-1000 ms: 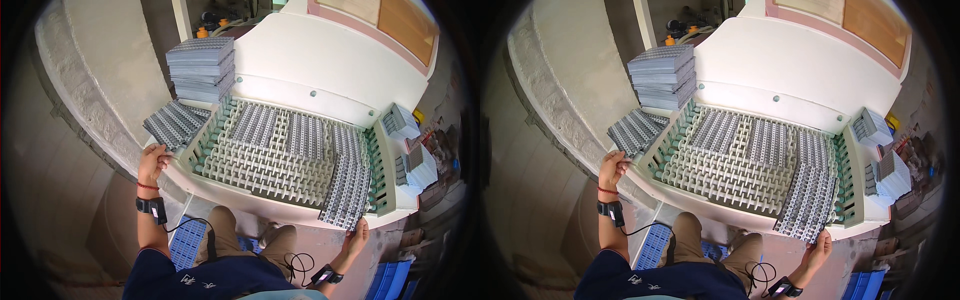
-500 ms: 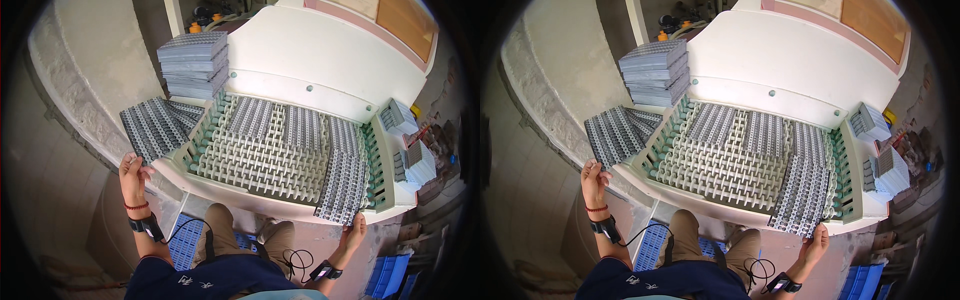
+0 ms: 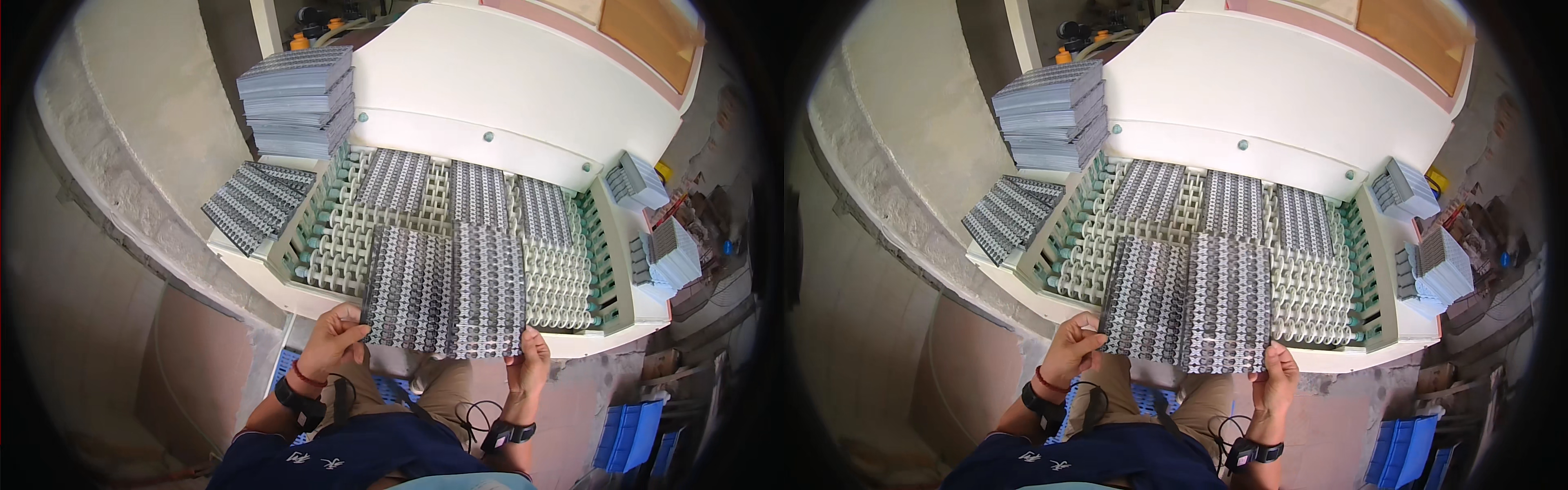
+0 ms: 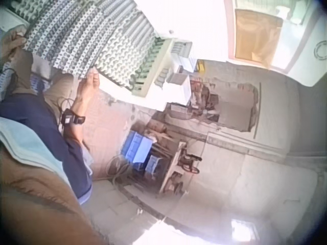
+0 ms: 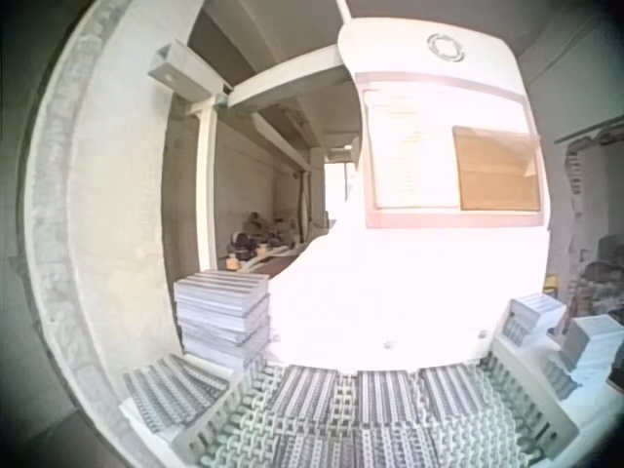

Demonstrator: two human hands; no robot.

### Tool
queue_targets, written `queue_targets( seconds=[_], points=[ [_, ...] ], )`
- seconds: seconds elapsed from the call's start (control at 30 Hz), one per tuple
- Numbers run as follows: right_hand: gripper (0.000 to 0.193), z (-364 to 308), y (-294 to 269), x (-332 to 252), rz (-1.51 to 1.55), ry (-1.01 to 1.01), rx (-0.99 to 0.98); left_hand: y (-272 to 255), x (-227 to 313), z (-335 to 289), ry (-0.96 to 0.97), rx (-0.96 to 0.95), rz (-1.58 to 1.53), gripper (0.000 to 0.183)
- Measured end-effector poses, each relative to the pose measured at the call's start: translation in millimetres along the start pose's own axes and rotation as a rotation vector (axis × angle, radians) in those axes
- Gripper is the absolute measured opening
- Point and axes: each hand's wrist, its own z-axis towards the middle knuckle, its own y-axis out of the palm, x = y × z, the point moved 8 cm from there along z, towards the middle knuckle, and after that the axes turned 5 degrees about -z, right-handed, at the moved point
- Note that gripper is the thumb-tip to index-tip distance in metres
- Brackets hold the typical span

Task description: The person takes grey plastic grid trays from a stack and manually places them into the loading slots of an industrial machine.

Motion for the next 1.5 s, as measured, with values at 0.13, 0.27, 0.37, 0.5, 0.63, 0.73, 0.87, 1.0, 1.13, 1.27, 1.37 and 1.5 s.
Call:
queue_targets(
  seconds=[0.13, 0.27, 0.37, 0.5, 0.63, 0.73, 0.87, 1.0, 1.13, 1.27, 1.37, 1.5],
  points=[
    [0.014, -4.7, 17.7, 52.1, -0.108, 0.140, -0.096, -2.3, -44.0, 8.5, -0.068, -0.073, 0.014, 0.008],
    [0.012, -13.6, 27.9, 70.5, -0.248, 0.192, -0.112, -3.6, -48.3, 10.3, -0.052, -0.089, 0.123, 0.008],
    [0.011, -12.4, 31.0, 76.4, -0.322, 0.235, -0.134, -5.5, -41.9, 9.1, -0.039, -0.088, 0.140, 0.009],
    [0.011, -3.9, 40.0, 68.6, -0.349, 0.221, -0.189, -14.7, -37.1, 16.2, -0.021, -0.078, 0.063, 0.008],
    [0.011, 13.0, 39.8, 42.4, -0.238, 0.207, -0.131, -31.0, -18.2, 30.0, -0.042, 0.011, 0.018, 0.008],
    [0.011, 38.6, 28.2, 27.1, -0.319, 0.149, -0.099, -60.3, -0.8, 46.9, -0.020, 0.053, 0.063, 0.011],
    [0.016, 64.0, 8.4, -1.6, -0.721, 0.029, -0.004, -87.4, 25.5, 67.7, 0.043, 0.147, 0.435, 0.015],
    [0.021, 73.2, -31.9, -39.3, -0.710, -0.034, 0.121, -60.1, 64.5, 50.8, 0.373, 0.435, 1.494, 0.031],
    [0.019, 85.1, -91.5, -71.6, -0.643, -0.124, 0.235, -18.5, 64.8, 37.2, 0.806, 0.273, 1.573, 0.039],
    [0.022, 95.3, -123.9, -86.7, -0.913, -0.117, 0.354, -7.0, 25.6, 48.4, 0.760, -0.081, 1.702, 0.052],
    [0.024, 79.9, -99.1, -105.1, -1.534, -0.482, 0.478, -4.6, 25.0, 58.2, 0.725, -0.113, 1.694, 0.057],
    [0.024, 44.0, -1.6, -84.0, -1.545, -0.777, 0.185, -3.6, 24.1, 69.9, 0.718, -0.144, 1.725, 0.057]
  ],
)
